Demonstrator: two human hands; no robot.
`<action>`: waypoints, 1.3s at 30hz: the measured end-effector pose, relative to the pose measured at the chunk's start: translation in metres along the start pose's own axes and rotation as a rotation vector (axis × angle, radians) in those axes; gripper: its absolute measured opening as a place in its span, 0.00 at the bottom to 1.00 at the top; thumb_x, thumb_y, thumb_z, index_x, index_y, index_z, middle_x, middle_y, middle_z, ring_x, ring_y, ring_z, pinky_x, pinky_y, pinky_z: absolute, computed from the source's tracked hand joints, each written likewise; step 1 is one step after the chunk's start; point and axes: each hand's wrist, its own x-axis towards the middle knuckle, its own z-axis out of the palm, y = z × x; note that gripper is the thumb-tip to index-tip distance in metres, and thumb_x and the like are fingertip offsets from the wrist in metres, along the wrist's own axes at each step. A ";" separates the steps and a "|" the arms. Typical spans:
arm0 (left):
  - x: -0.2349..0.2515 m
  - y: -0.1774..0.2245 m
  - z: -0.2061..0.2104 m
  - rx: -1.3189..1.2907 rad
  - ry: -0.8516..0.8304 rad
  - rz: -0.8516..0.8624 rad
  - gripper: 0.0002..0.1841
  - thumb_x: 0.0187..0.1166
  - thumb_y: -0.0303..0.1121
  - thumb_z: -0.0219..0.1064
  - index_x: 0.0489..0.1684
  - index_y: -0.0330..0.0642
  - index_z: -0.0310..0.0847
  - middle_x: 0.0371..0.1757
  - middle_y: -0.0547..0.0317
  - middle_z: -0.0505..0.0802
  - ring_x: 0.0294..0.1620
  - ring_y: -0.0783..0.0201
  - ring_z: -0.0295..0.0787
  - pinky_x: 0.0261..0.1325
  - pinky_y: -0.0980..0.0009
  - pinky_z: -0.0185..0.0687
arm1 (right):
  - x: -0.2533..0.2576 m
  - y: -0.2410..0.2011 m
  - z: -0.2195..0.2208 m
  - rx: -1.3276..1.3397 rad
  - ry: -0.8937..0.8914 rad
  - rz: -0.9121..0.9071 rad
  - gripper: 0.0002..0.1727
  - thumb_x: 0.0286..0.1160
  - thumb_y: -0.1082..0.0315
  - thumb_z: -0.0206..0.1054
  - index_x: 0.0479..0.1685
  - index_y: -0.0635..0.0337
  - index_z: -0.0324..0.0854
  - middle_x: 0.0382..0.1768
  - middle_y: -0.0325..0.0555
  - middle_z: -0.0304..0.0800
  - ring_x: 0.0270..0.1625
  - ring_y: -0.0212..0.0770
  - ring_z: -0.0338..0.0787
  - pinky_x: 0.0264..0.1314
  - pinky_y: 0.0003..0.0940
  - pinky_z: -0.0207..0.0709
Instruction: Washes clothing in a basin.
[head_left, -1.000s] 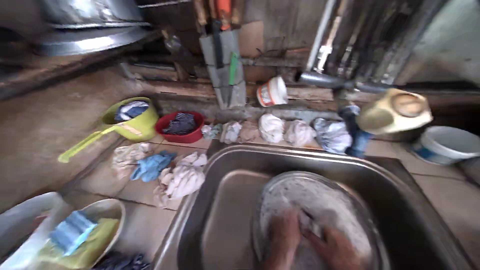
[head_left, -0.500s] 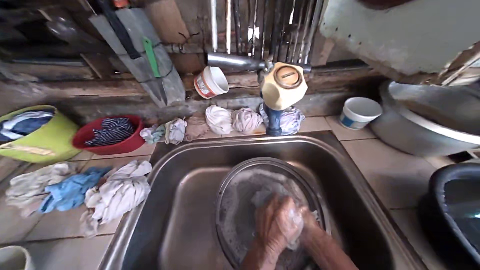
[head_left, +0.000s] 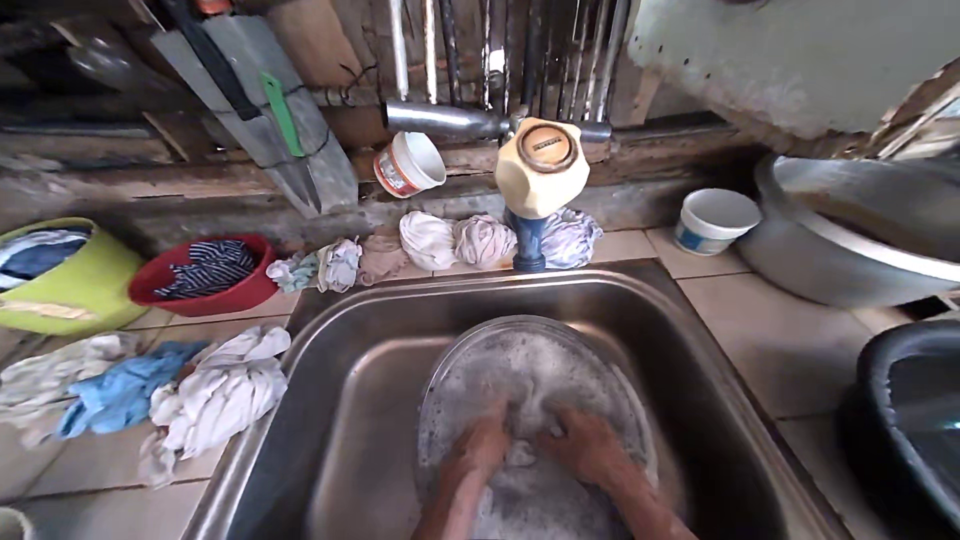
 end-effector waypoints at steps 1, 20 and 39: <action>-0.001 0.008 -0.001 -0.046 0.046 -0.065 0.27 0.87 0.37 0.60 0.87 0.50 0.67 0.78 0.42 0.83 0.78 0.41 0.80 0.77 0.39 0.73 | 0.002 0.002 0.000 0.065 0.034 -0.016 0.34 0.77 0.43 0.69 0.76 0.56 0.79 0.67 0.61 0.86 0.73 0.61 0.82 0.77 0.62 0.70; -0.008 0.010 -0.003 -0.154 0.570 0.198 0.27 0.82 0.63 0.59 0.52 0.53 0.95 0.71 0.45 0.86 0.73 0.41 0.79 0.74 0.42 0.73 | 0.001 -0.007 -0.002 0.860 0.259 -0.175 0.25 0.94 0.55 0.47 0.77 0.62 0.71 0.62 0.57 0.85 0.61 0.45 0.87 0.65 0.46 0.81; -0.040 0.072 0.031 -0.614 0.686 0.790 0.10 0.72 0.33 0.76 0.32 0.31 0.89 0.36 0.48 0.94 0.41 0.57 0.93 0.48 0.60 0.89 | -0.012 -0.001 -0.009 1.328 -0.060 -0.227 0.24 0.96 0.57 0.30 0.45 0.50 0.75 0.34 0.29 0.89 0.39 0.21 0.88 0.47 0.21 0.84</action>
